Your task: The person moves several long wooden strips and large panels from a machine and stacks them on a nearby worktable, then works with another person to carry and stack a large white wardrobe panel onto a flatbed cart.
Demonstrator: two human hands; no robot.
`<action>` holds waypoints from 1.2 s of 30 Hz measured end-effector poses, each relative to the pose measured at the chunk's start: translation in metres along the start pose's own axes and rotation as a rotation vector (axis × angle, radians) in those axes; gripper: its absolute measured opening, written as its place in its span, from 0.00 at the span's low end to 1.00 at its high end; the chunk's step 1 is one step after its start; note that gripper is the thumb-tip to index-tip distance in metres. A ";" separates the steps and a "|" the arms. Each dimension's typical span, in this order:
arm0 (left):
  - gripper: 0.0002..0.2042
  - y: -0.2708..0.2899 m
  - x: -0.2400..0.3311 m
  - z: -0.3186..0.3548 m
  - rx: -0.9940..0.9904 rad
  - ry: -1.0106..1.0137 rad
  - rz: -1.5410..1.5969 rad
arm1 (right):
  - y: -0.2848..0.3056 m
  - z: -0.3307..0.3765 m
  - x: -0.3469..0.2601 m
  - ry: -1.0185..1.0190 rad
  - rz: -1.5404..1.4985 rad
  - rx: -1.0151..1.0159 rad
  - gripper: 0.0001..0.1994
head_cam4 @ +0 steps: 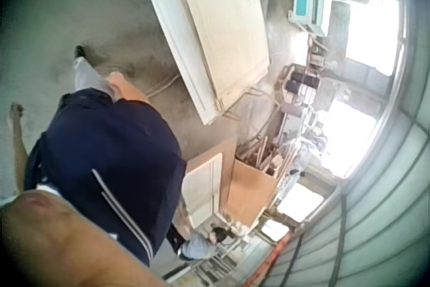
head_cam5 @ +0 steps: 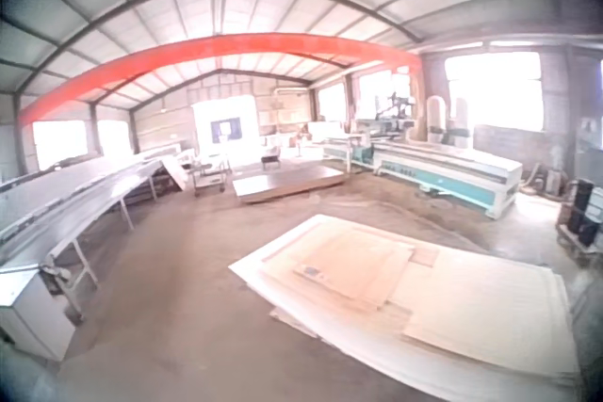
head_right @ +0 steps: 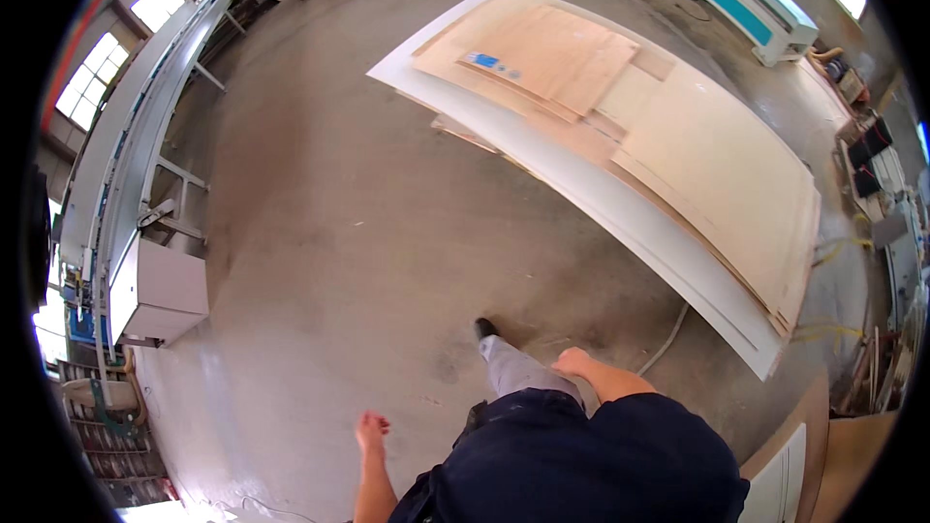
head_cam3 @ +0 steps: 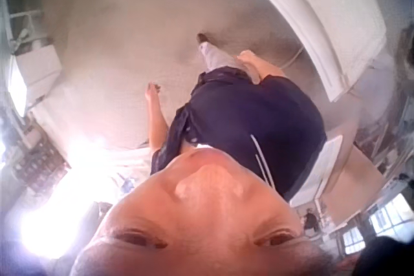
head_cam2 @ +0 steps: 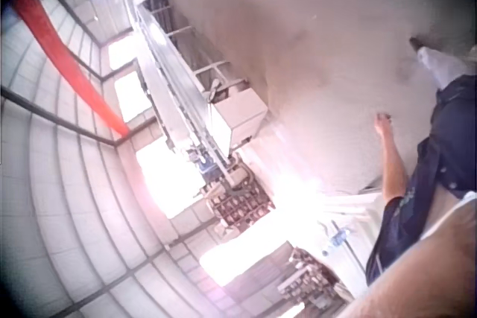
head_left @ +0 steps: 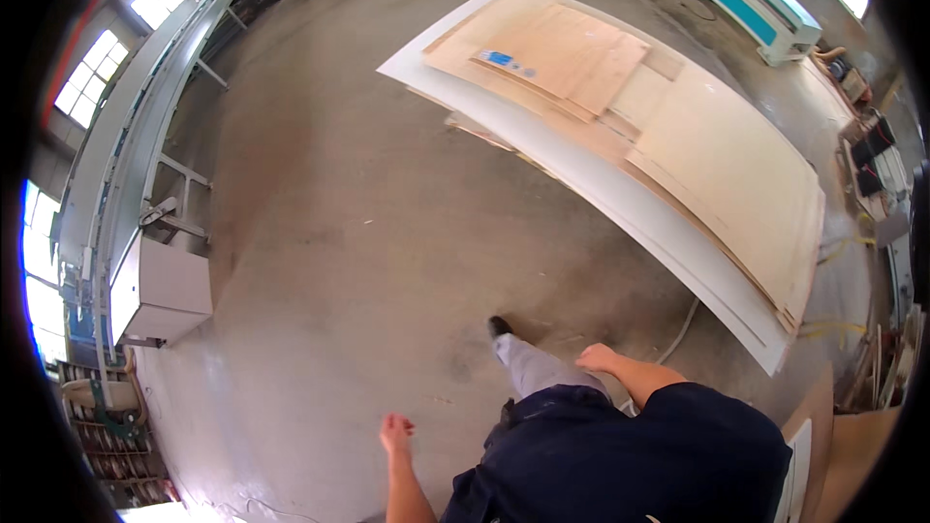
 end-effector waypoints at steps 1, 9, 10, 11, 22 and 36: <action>0.07 -0.011 0.005 -0.003 -0.120 0.062 -0.130 | -0.008 -0.038 0.006 -0.007 0.068 0.009 0.18; 0.11 0.000 -0.021 -0.091 -0.556 0.069 -0.878 | 0.242 -0.155 -0.225 0.064 -0.480 0.223 0.19; 0.11 -0.002 -0.017 -0.120 -0.557 0.096 -0.862 | 0.270 -0.173 -0.251 0.057 -0.499 0.271 0.18; 0.11 -0.003 -0.012 -0.152 -0.552 0.106 -0.854 | 0.297 -0.192 -0.280 0.056 -0.518 0.317 0.18; 0.16 0.054 0.123 -0.689 -0.530 -0.348 -0.927 | 0.367 -0.337 -0.470 0.097 -0.365 0.034 0.15; 0.15 -0.183 0.576 -0.945 -0.486 -0.130 -0.100 | 0.652 -0.607 -0.698 0.121 -0.674 0.441 0.07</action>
Point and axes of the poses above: each hand's wrist, its own z-axis away from the middle knuckle, its own y-axis out of the back of the hand, x = y × z, the point moved 4 cm from there along -z, towards the middle knuckle, and after that the axes turned 12 degrees about -y, right-handed, at the moved point
